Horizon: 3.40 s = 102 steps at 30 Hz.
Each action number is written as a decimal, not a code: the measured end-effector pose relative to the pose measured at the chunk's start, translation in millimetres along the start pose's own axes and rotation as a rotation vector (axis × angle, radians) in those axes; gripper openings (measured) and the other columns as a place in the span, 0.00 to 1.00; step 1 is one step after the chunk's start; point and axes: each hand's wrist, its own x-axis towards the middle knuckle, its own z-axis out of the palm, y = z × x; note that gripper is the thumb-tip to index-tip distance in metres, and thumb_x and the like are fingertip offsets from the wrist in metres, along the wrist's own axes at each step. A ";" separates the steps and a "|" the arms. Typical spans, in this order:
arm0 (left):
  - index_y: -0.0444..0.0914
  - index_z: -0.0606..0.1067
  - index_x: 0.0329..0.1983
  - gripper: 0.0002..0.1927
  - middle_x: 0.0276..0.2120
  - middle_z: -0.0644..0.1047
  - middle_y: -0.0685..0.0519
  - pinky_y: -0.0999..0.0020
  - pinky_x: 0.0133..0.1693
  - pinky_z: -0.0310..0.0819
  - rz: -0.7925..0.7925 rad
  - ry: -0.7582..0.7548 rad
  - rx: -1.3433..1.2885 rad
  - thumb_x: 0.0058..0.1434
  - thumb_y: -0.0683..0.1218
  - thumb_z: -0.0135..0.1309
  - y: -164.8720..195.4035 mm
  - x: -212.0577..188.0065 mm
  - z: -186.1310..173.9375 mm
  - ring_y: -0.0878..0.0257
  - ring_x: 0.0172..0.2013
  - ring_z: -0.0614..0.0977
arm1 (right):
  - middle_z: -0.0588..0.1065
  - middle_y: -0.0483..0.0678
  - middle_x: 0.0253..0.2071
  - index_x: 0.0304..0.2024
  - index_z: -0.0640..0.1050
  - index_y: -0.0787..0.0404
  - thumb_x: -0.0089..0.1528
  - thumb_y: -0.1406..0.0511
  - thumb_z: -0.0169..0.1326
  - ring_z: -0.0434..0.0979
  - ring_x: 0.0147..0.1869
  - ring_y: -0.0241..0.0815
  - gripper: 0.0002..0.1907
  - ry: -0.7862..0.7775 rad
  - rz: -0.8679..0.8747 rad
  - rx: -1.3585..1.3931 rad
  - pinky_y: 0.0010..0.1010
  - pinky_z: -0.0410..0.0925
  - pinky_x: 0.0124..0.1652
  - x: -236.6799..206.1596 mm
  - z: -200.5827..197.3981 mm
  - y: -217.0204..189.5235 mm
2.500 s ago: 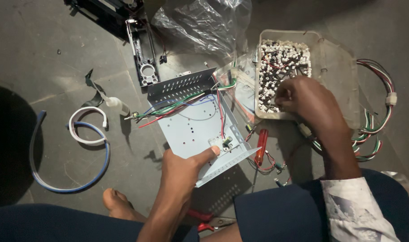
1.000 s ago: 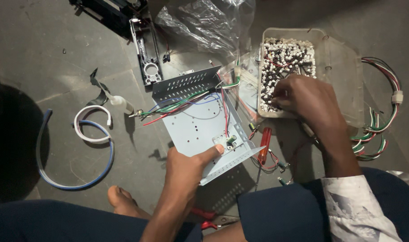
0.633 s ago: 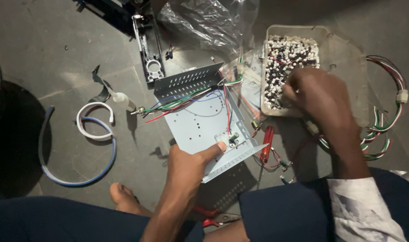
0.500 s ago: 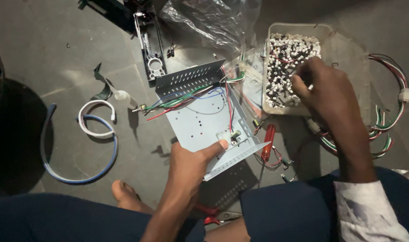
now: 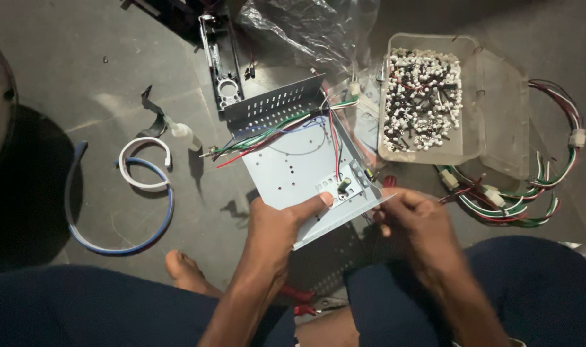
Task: The person sits on the floor and assembles an electronic device by inserting small components into a metal casing. They pick components from a plastic container and place them into the casing, occasionally adjusting the casing and wires.
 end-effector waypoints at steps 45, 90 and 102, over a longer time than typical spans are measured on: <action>0.29 0.82 0.43 0.19 0.34 0.86 0.47 0.69 0.35 0.79 0.025 -0.032 0.038 0.46 0.41 0.67 -3.6 3.4 -1.1 0.62 0.32 0.85 | 0.77 0.50 0.48 0.53 0.73 0.62 0.65 0.68 0.52 0.80 0.49 0.41 0.14 -0.259 0.193 0.611 0.34 0.75 0.48 10.8 19.9 37.9; 0.29 0.82 0.43 0.19 0.35 0.85 0.47 0.69 0.35 0.79 0.038 -0.008 0.019 0.47 0.41 0.67 -6.3 2.8 -0.5 0.62 0.31 0.85 | 0.78 0.51 0.50 0.60 0.73 0.64 0.66 0.61 0.44 0.78 0.52 0.42 0.22 -0.321 0.020 0.502 0.39 0.71 0.50 2.1 6.2 16.6; 0.29 0.82 0.42 0.19 0.34 0.85 0.48 0.69 0.34 0.78 0.070 -0.052 0.040 0.47 0.41 0.67 -4.2 1.4 0.1 0.63 0.31 0.84 | 0.80 0.57 0.45 0.55 0.76 0.71 0.69 0.47 0.42 0.81 0.45 0.46 0.33 -0.457 0.097 0.560 0.41 0.74 0.43 6.7 8.1 -2.1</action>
